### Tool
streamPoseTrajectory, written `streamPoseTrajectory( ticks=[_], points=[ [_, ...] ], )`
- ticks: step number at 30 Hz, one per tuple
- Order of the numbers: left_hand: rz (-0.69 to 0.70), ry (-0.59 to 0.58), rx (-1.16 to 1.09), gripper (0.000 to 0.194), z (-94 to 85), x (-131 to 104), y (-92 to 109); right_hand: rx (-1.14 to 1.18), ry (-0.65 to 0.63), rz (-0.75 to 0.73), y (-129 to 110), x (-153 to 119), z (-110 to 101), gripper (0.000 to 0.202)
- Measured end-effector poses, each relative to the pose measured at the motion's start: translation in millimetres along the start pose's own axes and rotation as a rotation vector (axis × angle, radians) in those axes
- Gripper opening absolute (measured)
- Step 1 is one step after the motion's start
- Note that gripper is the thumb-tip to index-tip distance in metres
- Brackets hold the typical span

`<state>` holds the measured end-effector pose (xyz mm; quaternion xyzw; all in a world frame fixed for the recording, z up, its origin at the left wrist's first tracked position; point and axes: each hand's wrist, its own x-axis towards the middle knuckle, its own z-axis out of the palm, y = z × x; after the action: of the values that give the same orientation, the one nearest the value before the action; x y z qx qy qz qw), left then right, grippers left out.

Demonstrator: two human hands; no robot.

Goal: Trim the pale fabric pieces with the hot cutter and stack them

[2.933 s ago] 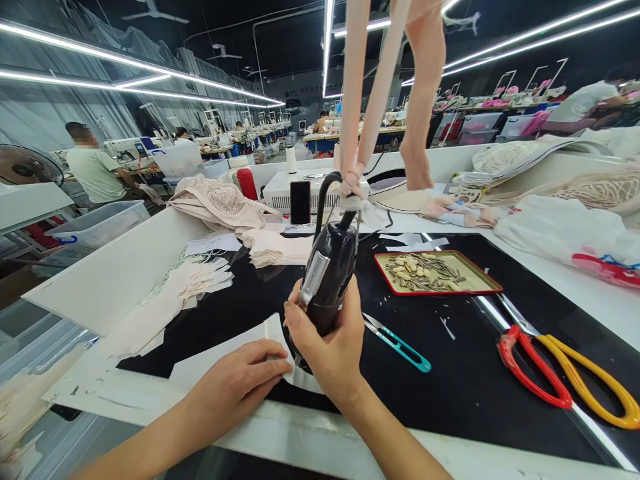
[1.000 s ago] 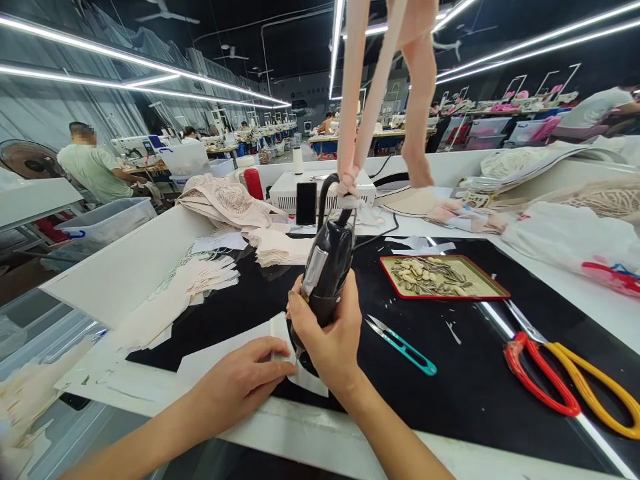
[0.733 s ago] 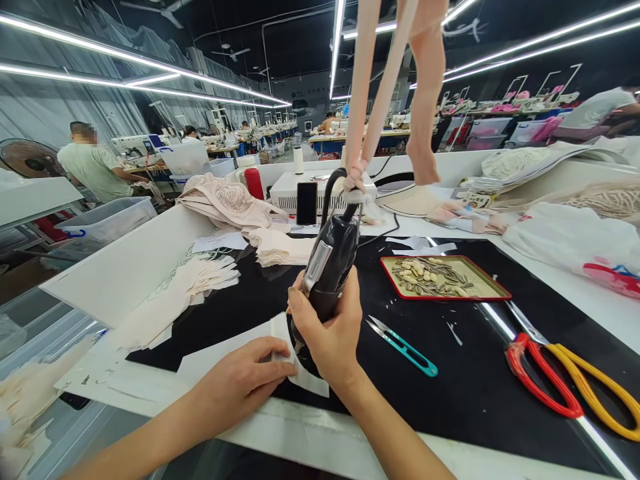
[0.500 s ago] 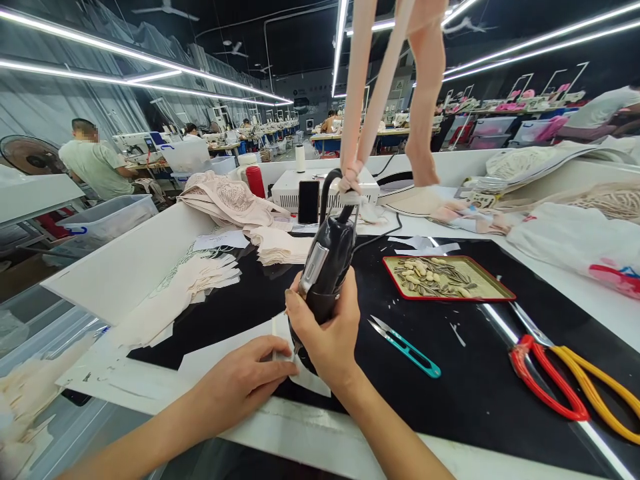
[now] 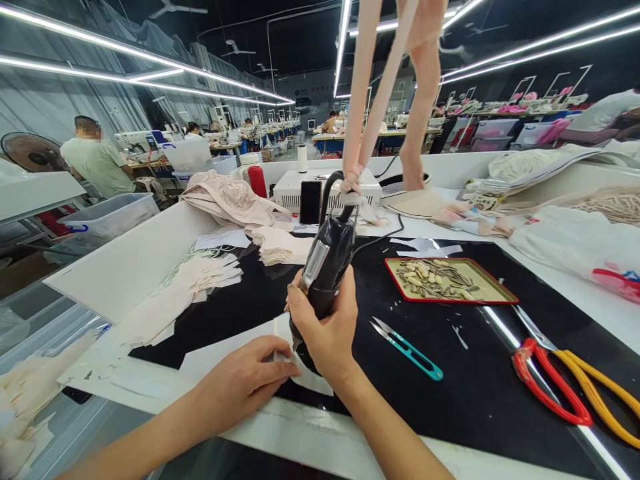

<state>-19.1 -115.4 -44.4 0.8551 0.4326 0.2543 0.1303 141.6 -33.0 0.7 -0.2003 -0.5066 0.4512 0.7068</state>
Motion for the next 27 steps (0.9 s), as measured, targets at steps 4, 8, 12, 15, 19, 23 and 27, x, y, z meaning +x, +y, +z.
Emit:
streamPoseTrajectory(
  ticks=[4, 8, 12, 15, 19, 23, 27],
  points=[
    [-0.006, -0.008, -0.002, 0.030, 0.4, 0, 0, -0.021, -0.007, -0.001, 0, 1, 1, 0.021],
    [-0.024, -0.026, 0.003, 0.033, -1.1, -1, 0, -0.017, -0.016, -0.003, -2, 3, -3, 0.024],
    [-0.040, -0.052, -0.012, 0.031, -4.6, -2, 0, -0.088, -0.005, -0.035, -7, 7, -13, 0.027],
    [-0.037, -0.072, -0.080, 0.028, -12.0, -1, -2, -0.170, -0.005, -0.046, -13, 11, -22, 0.030],
    [-0.069, -0.051, -0.102, 0.026, -31.9, 4, -9, -0.305, 0.026, -0.066, -19, 18, -36, 0.036],
    [-0.098, -0.057, -0.004, 0.025, -48.1, 16, -18, -0.463, 0.046, -0.078, -23, 24, -48, 0.048],
    [-0.058, -0.124, 0.051, 0.024, -46.2, 29, -27, -0.538, 0.107, -0.179, -30, 23, -58, 0.061]
  ],
)
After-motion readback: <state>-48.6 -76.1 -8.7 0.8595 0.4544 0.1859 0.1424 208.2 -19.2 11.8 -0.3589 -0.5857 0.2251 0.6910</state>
